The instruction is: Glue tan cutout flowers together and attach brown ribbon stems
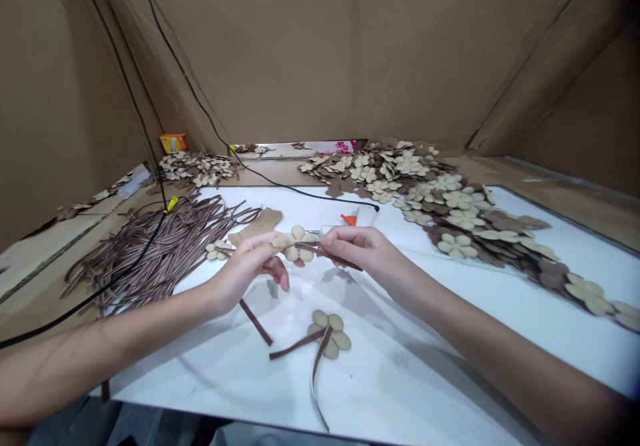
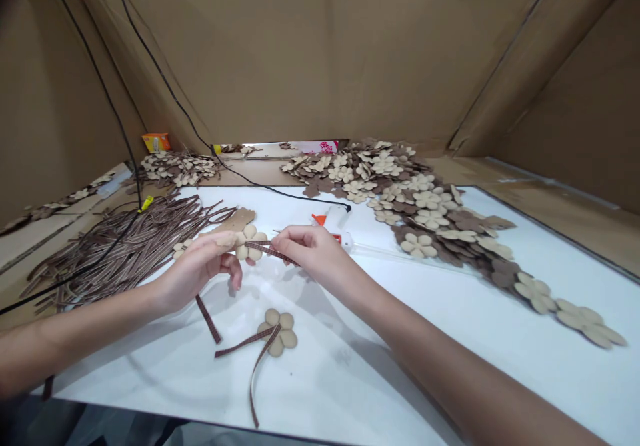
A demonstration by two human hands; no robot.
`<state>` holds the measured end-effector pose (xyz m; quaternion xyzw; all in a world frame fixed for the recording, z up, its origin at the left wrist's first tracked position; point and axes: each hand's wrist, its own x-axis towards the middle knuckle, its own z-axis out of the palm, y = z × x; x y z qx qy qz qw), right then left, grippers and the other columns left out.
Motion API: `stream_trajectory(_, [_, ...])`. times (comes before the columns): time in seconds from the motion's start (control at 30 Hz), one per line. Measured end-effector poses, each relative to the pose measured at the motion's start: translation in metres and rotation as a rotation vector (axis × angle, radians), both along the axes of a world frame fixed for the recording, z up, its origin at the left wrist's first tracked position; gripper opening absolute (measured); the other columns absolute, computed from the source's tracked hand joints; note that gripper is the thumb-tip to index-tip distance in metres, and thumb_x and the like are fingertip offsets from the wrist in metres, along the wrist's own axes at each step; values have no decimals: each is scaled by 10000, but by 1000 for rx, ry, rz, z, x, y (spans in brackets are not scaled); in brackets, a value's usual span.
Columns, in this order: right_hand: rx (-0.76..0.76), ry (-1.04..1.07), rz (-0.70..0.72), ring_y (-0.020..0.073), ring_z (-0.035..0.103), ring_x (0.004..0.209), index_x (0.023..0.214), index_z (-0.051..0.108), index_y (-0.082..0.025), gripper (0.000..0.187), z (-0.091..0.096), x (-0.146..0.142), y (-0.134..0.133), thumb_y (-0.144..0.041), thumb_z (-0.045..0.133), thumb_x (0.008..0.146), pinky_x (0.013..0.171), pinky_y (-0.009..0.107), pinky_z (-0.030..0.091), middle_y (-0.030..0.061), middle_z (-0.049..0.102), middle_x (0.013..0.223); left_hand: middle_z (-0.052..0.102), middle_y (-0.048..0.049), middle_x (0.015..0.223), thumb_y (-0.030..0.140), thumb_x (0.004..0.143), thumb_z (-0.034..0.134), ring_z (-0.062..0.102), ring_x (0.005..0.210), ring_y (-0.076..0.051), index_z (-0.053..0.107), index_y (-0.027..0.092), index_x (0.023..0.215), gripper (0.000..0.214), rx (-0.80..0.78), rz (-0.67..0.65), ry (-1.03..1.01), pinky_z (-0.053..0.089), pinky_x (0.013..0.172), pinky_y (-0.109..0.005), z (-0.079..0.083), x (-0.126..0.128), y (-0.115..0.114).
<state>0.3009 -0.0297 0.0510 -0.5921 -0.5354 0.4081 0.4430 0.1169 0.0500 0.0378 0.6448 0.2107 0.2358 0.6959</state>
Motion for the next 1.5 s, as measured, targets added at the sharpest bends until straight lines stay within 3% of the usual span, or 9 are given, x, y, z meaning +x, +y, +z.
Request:
stream_trajectory(0.23, [16,-29,14,107,389,534,649,602,-155,363,-2,0,1,-508,586,732,485,245,260,-18,462,561,663,-50,875,431,809,576,574,504,-86,602,145,831,288,42,8,65,436,530,-234,-1,0,0])
stream_trajectory(0.47, [50,-31,74,113,414,574,656,602,-159,326,-2,-3,-1,-464,570,770,519,245,283,-13,486,600,618,2,712,411,703,702,547,488,-75,588,134,811,318,53,42,122,398,500,-211,2,2,-3])
stream_trajectory(0.7, [49,-34,64,114,417,572,682,617,-152,330,1,-5,-3,-463,565,775,517,246,286,-9,494,602,620,4,717,325,719,687,543,496,-72,599,134,841,243,78,29,135,392,497,-210,3,2,-4])
stream_trajectory(1.5, [23,-31,84,91,345,508,648,578,-162,367,2,-5,-3,-512,565,756,462,242,216,-28,444,571,621,3,717,400,736,673,545,490,-67,595,138,734,274,109,53,78,435,516,-205,3,1,-5])
